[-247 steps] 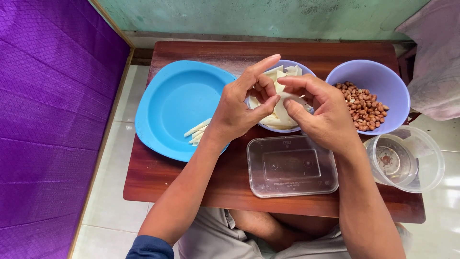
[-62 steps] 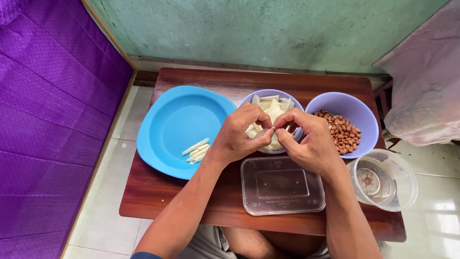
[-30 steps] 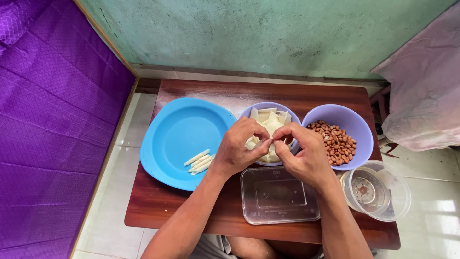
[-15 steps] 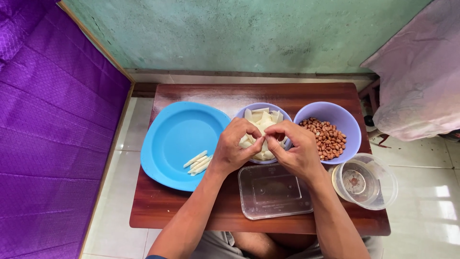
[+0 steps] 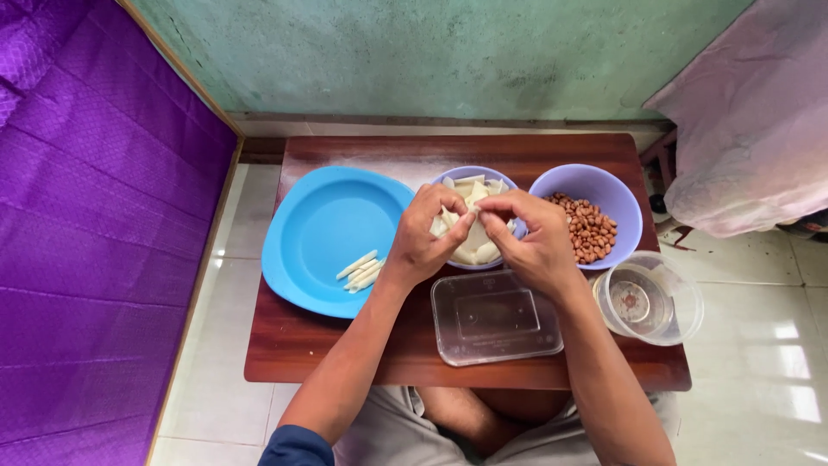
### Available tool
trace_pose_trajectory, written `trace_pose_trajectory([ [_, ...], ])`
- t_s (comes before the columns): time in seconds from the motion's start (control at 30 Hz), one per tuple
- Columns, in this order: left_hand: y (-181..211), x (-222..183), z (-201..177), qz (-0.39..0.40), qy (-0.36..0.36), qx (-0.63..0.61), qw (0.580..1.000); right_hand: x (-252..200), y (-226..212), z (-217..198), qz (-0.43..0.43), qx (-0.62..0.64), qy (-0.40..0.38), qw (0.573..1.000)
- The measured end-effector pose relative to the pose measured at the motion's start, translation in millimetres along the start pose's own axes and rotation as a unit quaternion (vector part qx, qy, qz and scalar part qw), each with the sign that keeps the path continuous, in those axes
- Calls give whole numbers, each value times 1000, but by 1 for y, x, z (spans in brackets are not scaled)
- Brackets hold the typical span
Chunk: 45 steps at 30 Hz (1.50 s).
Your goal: Manually assembling nut rolls by placing a peanut on a small wrapper and rolling it into a cylinder.
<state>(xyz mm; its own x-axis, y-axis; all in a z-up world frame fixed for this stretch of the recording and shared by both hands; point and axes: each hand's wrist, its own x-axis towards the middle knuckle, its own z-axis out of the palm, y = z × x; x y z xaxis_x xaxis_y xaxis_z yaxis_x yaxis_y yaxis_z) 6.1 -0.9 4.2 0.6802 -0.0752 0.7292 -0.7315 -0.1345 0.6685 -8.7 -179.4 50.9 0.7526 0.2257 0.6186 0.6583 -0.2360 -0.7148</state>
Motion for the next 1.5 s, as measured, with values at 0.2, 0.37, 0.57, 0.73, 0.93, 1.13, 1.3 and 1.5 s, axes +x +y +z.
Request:
trace_pose_trajectory([
  [0.2,23,1,6,-23,-17,-29,999,-19,-19,-6,44,25,40,998],
  [0.37,54,-11,12,-110,-27,-70,991,-51,-24,-5,97,62,66,991],
  [0.57,83,-45,37,-201,29,-103,974,-81,-42,8,136,70,133,979],
  [0.73,91,-61,39,-230,22,-85,969,-105,-36,9,176,104,139,969],
  [0.93,86,-79,32,-255,-60,-87,961,-116,-38,4,207,71,128,967],
  [1.13,80,-101,26,-276,-86,-128,949,-134,-31,3,216,87,149,961],
  [1.3,77,-99,14,-224,-61,-76,970,-153,-25,1,239,75,145,957],
  [1.5,65,-115,22,-230,17,-116,966,-166,-22,-4,254,71,115,958],
])
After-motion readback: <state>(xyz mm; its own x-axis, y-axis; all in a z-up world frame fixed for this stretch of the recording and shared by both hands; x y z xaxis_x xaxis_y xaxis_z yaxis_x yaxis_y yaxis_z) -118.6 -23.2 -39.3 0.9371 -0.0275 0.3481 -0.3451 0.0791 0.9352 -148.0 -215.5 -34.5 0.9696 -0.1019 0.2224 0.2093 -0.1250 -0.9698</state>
